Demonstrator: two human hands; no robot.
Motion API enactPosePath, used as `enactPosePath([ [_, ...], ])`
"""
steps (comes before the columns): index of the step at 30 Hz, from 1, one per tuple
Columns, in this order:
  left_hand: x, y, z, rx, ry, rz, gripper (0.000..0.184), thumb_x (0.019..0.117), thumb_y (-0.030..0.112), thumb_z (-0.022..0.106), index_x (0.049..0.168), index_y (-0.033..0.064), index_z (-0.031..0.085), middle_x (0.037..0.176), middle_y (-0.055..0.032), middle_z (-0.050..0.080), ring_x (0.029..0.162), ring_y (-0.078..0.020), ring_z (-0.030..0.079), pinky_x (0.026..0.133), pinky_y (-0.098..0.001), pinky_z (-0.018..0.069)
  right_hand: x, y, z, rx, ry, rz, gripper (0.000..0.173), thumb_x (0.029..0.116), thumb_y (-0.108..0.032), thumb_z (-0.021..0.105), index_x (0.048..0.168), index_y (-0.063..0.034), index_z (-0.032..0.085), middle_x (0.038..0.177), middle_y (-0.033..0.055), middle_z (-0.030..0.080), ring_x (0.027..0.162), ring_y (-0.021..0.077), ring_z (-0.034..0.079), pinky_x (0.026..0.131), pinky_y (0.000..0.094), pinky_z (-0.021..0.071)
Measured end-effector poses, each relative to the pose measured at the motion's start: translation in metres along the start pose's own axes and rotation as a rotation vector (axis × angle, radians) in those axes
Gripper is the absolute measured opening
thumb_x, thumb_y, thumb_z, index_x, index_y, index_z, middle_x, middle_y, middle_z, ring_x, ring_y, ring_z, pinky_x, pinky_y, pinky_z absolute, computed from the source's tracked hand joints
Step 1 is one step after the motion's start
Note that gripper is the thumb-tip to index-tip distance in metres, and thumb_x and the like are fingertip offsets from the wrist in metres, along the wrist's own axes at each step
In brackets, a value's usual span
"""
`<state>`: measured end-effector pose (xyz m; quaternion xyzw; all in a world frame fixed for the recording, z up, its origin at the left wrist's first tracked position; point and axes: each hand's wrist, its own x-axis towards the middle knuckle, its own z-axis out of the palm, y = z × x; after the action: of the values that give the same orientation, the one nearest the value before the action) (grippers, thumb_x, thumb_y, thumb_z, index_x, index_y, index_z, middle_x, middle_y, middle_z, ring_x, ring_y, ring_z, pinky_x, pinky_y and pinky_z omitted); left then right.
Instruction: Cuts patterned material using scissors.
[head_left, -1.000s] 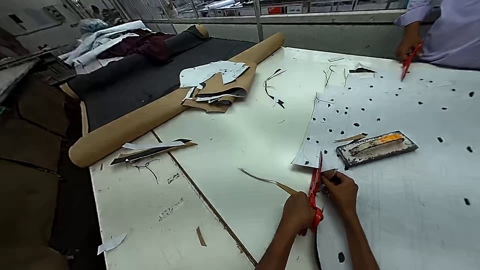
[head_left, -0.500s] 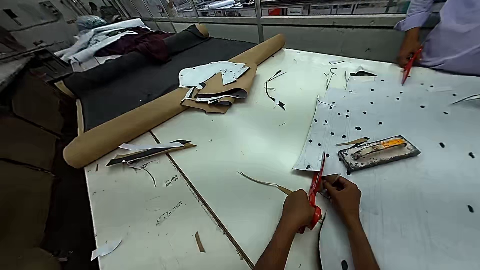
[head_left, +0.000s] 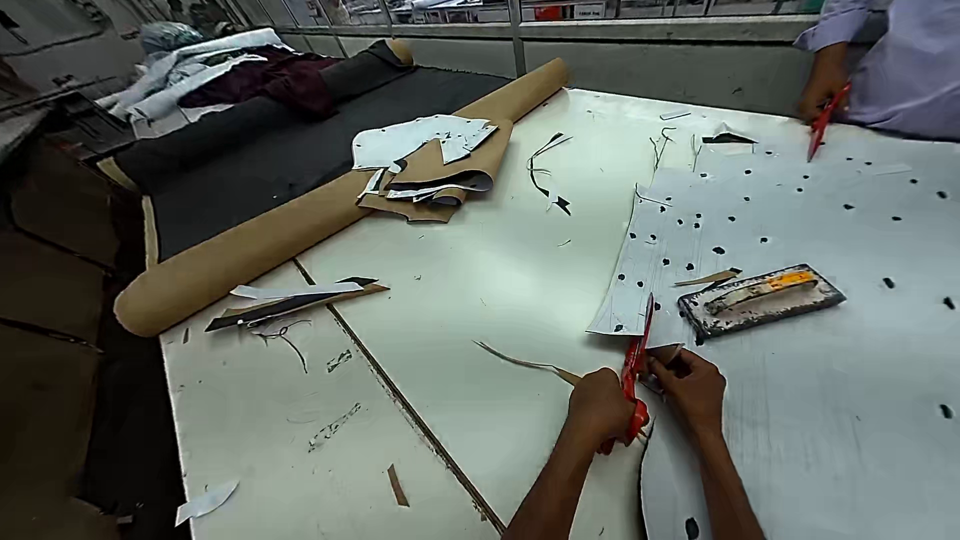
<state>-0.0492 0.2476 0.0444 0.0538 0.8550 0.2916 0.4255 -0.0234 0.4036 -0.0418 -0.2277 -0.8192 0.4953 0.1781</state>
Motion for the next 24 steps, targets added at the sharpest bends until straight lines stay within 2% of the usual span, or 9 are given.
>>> enactPosePath([
  [5, -0.001, 0.007, -0.001, 0.007, 0.025, -0.009, 0.025, 0.0941, 0.021, 0.070, 0.104, -0.0008, 0.064, 0.097, -0.0140, 0.069, 0.089, -0.0239, 0.068, 0.081, -0.0452, 0.0553, 0.000, -0.002, 0.000, -0.014, 0.006, 0.001, 0.016, 0.0848, -0.009, 0.081, 0.078, -0.0034, 0.068, 0.065, 0.0068, 0.062, 0.054, 0.0175, 0.057, 0.054, 0.0407, 0.0480],
  [10, -0.007, 0.014, 0.000, 0.038, 0.040, -0.025, 0.025, 0.0943, 0.020, 0.069, 0.105, -0.0028, 0.065, 0.102, -0.0176, 0.068, 0.096, -0.0282, 0.068, 0.086, -0.0483, 0.0539, -0.002, -0.001, -0.001, -0.008, 0.004, -0.012, 0.015, 0.0843, -0.008, 0.080, 0.077, -0.0042, 0.068, 0.063, 0.0055, 0.062, 0.053, 0.0165, 0.057, 0.053, 0.0401, 0.0484],
  [18, -0.007, 0.015, 0.002, 0.045, 0.048, -0.020, 0.022, 0.0954, 0.016, 0.067, 0.106, -0.0028, 0.065, 0.103, -0.0181, 0.068, 0.096, -0.0287, 0.067, 0.087, -0.0479, 0.0536, -0.003, -0.003, -0.001, -0.001, 0.007, -0.003, 0.019, 0.0841, -0.008, 0.081, 0.075, -0.0045, 0.065, 0.062, 0.0051, 0.060, 0.051, 0.0163, 0.056, 0.052, 0.0390, 0.0477],
  [21, -0.002, 0.009, 0.001, 0.015, 0.034, -0.018, 0.024, 0.0953, 0.017, 0.068, 0.108, -0.0027, 0.065, 0.102, -0.0170, 0.069, 0.094, -0.0271, 0.069, 0.085, -0.0469, 0.0551, -0.003, -0.003, 0.001, 0.014, 0.005, -0.013, 0.017, 0.0843, -0.008, 0.081, 0.077, -0.0049, 0.066, 0.063, 0.0052, 0.061, 0.052, 0.0159, 0.057, 0.053, 0.0387, 0.0481],
  [24, 0.005, 0.009, -0.003, 0.007, 0.016, -0.012, 0.023, 0.0968, 0.020, 0.067, 0.104, -0.0016, 0.064, 0.096, -0.0143, 0.069, 0.088, -0.0239, 0.069, 0.082, -0.0448, 0.0554, -0.002, -0.004, 0.000, 0.002, 0.005, -0.010, 0.016, 0.0844, -0.008, 0.081, 0.077, -0.0039, 0.067, 0.064, 0.0063, 0.062, 0.053, 0.0175, 0.057, 0.054, 0.0406, 0.0485],
])
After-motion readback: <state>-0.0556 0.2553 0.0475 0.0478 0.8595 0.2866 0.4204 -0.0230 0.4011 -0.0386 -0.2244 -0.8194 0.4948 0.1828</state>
